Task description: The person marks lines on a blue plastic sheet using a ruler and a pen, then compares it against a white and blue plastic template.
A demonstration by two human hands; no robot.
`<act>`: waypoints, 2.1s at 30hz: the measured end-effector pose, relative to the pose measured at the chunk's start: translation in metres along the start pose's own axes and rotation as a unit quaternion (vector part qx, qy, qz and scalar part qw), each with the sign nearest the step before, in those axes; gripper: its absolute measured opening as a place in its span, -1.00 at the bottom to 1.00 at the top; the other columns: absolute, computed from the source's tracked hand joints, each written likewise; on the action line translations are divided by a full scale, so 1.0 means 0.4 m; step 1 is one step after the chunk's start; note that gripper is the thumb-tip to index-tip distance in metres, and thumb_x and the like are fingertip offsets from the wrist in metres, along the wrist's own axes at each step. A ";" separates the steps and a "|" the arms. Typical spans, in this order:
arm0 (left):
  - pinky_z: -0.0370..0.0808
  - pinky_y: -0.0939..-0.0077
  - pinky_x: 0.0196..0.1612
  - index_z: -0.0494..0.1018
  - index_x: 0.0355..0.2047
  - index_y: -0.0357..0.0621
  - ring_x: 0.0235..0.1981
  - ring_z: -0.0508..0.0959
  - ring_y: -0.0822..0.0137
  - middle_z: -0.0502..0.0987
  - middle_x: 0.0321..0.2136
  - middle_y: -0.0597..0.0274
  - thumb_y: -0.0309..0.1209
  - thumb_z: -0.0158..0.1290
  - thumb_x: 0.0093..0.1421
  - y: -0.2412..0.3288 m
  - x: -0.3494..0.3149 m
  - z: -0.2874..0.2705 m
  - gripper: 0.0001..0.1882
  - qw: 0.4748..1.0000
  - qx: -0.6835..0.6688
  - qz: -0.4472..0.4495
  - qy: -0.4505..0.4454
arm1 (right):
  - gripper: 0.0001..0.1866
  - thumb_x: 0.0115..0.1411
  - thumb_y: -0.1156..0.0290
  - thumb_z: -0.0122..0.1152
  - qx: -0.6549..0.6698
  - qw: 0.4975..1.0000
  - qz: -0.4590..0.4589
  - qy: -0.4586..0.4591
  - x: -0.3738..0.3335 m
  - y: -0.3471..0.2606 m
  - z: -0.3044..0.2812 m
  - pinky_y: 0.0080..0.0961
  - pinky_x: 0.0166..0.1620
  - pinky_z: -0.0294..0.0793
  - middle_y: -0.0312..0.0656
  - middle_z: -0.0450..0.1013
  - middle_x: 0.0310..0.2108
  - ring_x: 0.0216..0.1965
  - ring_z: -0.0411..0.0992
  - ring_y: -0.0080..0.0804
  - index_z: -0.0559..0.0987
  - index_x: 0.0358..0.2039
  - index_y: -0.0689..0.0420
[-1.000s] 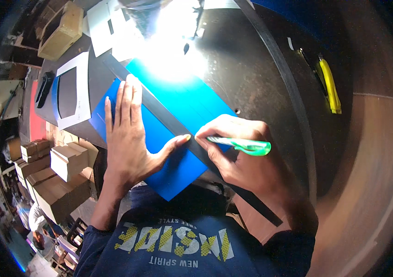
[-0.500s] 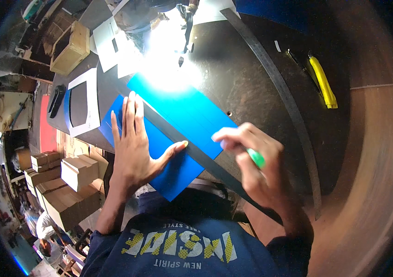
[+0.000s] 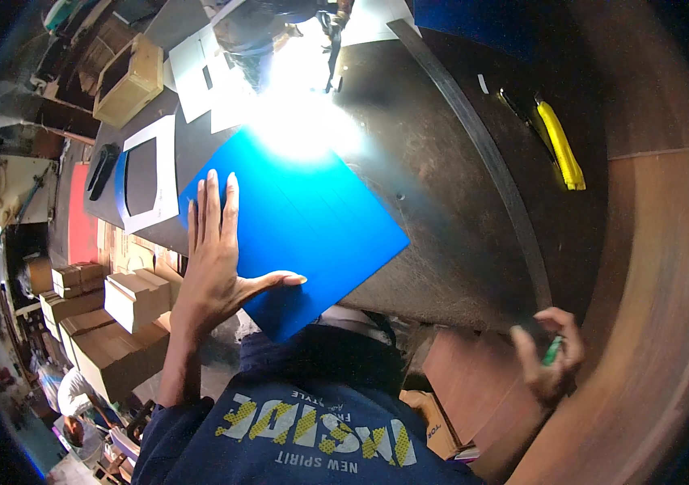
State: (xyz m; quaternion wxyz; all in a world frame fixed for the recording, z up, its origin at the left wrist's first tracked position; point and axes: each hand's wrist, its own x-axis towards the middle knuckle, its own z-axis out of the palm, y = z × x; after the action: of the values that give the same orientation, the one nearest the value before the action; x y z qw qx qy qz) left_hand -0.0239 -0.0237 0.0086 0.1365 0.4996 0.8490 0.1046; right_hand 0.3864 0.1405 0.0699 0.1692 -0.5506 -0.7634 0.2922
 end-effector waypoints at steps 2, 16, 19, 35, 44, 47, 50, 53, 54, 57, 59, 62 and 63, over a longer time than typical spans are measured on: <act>-0.30 -0.22 0.53 -0.13 0.51 -0.26 0.54 -0.26 -0.24 -0.21 0.50 -0.35 0.47 0.37 -0.36 -0.023 0.011 -0.025 0.62 0.999 -0.001 0.053 -0.014 | -0.80 0.17 0.41 0.43 -0.055 0.993 -0.058 0.087 0.026 0.083 -0.051 -0.50 -0.28 0.35 -0.27 0.46 -0.38 -0.34 0.36 -0.51 0.60 -0.26 0.19; -0.20 -0.14 0.54 0.06 0.47 -0.21 0.53 -0.01 -0.03 0.11 0.46 -0.15 0.27 0.33 -0.06 -0.072 0.039 -0.072 0.26 0.988 0.002 0.154 0.005 | -0.47 0.14 0.09 0.53 -0.109 0.982 -0.114 0.106 0.200 0.003 0.117 -0.16 0.08 0.36 -0.16 0.42 -0.21 -0.07 0.40 -0.17 0.53 -0.06 0.16; -0.30 -0.18 0.54 0.01 0.49 -0.14 0.54 -0.07 0.00 0.05 0.49 -0.10 0.33 0.31 -0.08 -0.095 0.033 -0.038 0.31 0.993 0.018 0.113 0.000 | -0.56 0.20 0.14 0.48 -0.156 0.985 0.038 0.068 0.170 -0.021 0.113 -0.31 0.01 0.34 -0.22 0.36 -0.30 -0.16 0.35 -0.29 0.48 -0.20 0.20; -0.03 -0.08 0.53 0.41 0.33 0.13 0.44 0.26 0.13 0.41 0.33 0.17 -0.33 0.18 0.33 -0.105 0.026 -0.021 -0.45 0.962 -0.194 0.161 0.104 | -0.55 0.14 0.22 0.54 -0.079 0.966 -0.245 0.005 0.186 0.074 0.043 -0.37 -0.32 0.10 -0.35 0.29 -0.67 -0.55 0.12 -0.46 0.41 -0.62 0.10; -0.02 -0.15 0.53 0.66 0.00 0.48 0.41 0.32 0.11 0.47 0.28 0.21 -0.23 0.35 0.15 -0.058 0.010 0.027 -0.62 0.968 -0.124 0.210 0.053 | -0.50 0.08 0.11 0.60 -0.136 0.953 -0.272 0.013 0.199 0.060 0.075 -0.37 -0.34 0.09 -0.35 0.28 -0.67 -0.59 0.13 -0.43 0.41 -0.62 0.08; -0.01 -0.16 0.52 0.67 -0.01 0.48 0.41 0.33 0.10 0.48 0.28 0.19 -0.25 0.36 0.13 -0.063 0.009 0.027 -0.60 0.968 -0.132 0.207 0.048 | -0.56 0.10 0.20 0.57 -0.138 0.955 -0.263 0.000 0.199 0.052 0.080 -0.36 -0.30 0.13 -0.33 0.25 -0.64 -0.52 0.14 -0.39 0.44 -0.60 0.11; 0.00 -0.16 0.52 0.68 -0.03 0.45 0.40 0.33 0.09 0.48 0.27 0.17 -0.27 0.37 0.12 -0.062 0.008 0.024 -0.62 0.969 -0.131 0.206 0.040 | -0.56 0.10 0.21 0.57 -0.120 0.957 -0.263 0.001 0.203 0.057 0.083 -0.36 -0.29 0.13 -0.33 0.22 -0.64 -0.51 0.11 -0.39 0.43 -0.60 0.11; 0.01 -0.16 0.52 0.70 -0.07 0.41 0.40 0.33 0.09 0.50 0.26 0.15 -0.27 0.38 0.10 -0.050 0.010 0.008 -0.64 0.970 -0.135 0.196 0.036 | -0.57 0.11 0.23 0.56 -0.140 0.958 -0.251 -0.003 0.202 0.059 0.080 -0.38 -0.29 0.12 -0.33 0.22 -0.63 -0.51 0.10 -0.40 0.43 -0.60 0.11; 0.01 -0.16 0.52 0.70 -0.07 0.41 0.40 0.33 0.09 0.50 0.26 0.15 -0.27 0.38 0.10 -0.050 0.010 0.007 -0.64 0.971 -0.136 0.196 0.033 | -0.57 0.11 0.23 0.56 -0.140 0.958 -0.249 -0.005 0.202 0.056 0.080 -0.38 -0.29 0.12 -0.33 0.22 -0.63 -0.51 0.10 -0.40 0.43 -0.60 0.11; 0.02 -0.16 0.52 0.71 -0.09 0.37 0.40 0.34 0.09 0.51 0.24 0.15 -0.27 0.39 0.09 -0.059 0.009 0.010 -0.66 0.972 -0.139 0.188 0.030 | -0.58 0.11 0.24 0.56 -0.131 0.958 -0.256 -0.015 0.202 0.043 0.086 -0.39 -0.29 0.12 -0.33 0.22 -0.62 -0.50 0.11 -0.40 0.42 -0.59 0.11; 0.03 -0.15 0.51 0.64 0.03 0.52 0.38 0.37 0.13 0.48 0.28 0.21 -0.22 0.35 0.17 -0.073 0.010 0.019 -0.60 0.966 -0.143 0.211 0.038 | -0.58 0.10 0.25 0.56 -0.135 0.962 -0.239 -0.015 0.199 0.039 0.087 -0.38 -0.29 0.12 -0.33 0.23 -0.62 -0.49 0.12 -0.41 0.42 -0.58 0.11; 0.03 -0.15 0.51 0.65 0.02 0.52 0.38 0.38 0.12 0.49 0.27 0.21 -0.22 0.35 0.16 -0.073 0.010 0.018 -0.60 0.966 -0.145 0.210 0.036 | -0.58 0.10 0.25 0.56 -0.129 0.964 -0.233 -0.017 0.202 0.046 0.085 -0.38 -0.28 0.12 -0.33 0.24 -0.62 -0.49 0.12 -0.41 0.42 -0.58 0.11; 0.03 -0.15 0.51 0.65 0.02 0.52 0.38 0.38 0.12 0.49 0.27 0.21 -0.22 0.35 0.16 -0.074 0.009 0.017 -0.60 0.966 -0.145 0.209 0.035 | -0.58 0.10 0.25 0.56 -0.129 0.964 -0.232 -0.018 0.203 0.048 0.085 -0.38 -0.28 0.12 -0.33 0.24 -0.62 -0.49 0.12 -0.41 0.42 -0.58 0.11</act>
State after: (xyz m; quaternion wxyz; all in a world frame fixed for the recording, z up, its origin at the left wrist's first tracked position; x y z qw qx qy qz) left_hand -0.0475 -0.0342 -0.0076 0.1532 0.6371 0.7054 0.2702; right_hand 0.3535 0.2122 0.0265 0.1461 -0.3703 -0.9043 0.1539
